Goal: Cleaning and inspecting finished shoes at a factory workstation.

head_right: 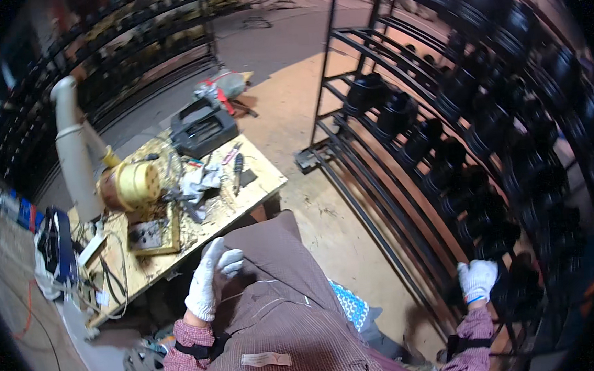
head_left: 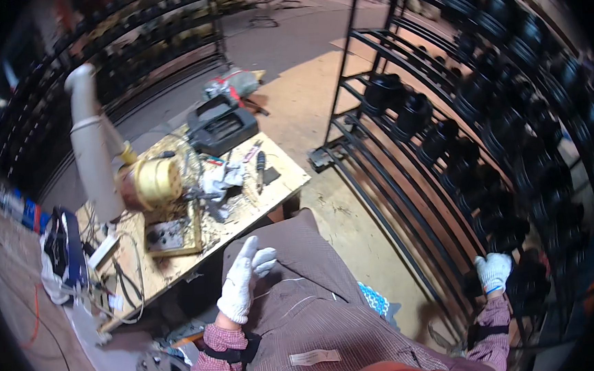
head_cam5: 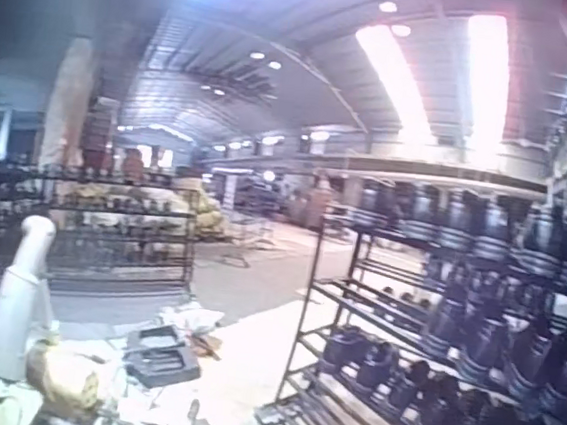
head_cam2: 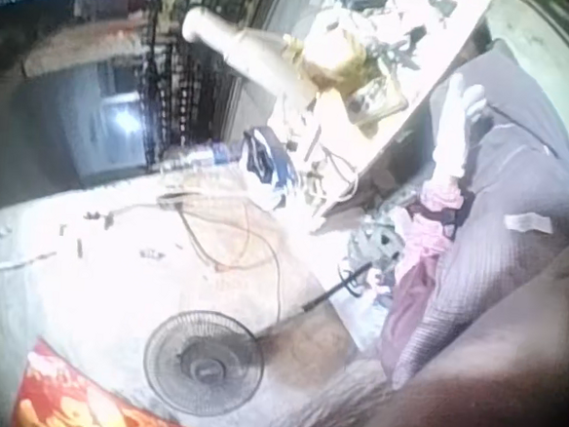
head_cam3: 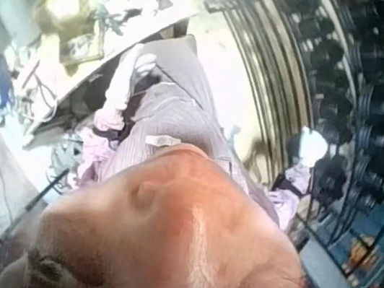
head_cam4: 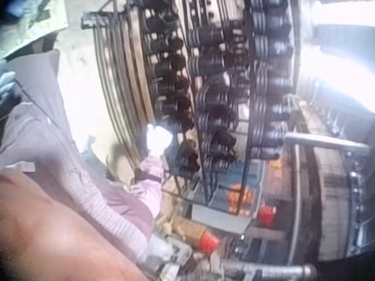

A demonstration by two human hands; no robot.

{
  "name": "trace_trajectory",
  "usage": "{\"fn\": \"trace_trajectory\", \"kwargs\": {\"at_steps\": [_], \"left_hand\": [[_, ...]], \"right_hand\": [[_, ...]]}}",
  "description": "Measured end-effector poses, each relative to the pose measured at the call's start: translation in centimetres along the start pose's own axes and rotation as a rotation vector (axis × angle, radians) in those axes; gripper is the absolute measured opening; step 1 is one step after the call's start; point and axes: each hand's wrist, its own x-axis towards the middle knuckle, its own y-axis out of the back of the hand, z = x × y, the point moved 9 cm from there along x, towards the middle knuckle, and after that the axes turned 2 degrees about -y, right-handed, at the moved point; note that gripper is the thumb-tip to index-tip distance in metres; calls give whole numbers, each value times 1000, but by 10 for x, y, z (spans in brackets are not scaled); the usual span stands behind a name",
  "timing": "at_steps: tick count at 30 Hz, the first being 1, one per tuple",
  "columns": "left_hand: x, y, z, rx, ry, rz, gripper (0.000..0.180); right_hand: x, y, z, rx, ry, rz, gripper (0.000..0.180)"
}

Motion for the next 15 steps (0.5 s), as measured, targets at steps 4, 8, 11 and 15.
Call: {"fn": "trace_trajectory", "kwargs": {"at_steps": [4,8,11,15], "left_hand": [[-9,7,-2,67,-42,-60,71],[-15,7,-10,57,-23,-62,79],[-31,13,-7,33,-102,-9,97],[-32,45,13,-309,-194,287,117]], "right_hand": [[20,75,-120,789,111,-363,42],[-21,177,-271,1093,898,-276,45],[-83,291,-352,936,1529,226,42],[-145,328,-419,1003,1884,208,44]]}}
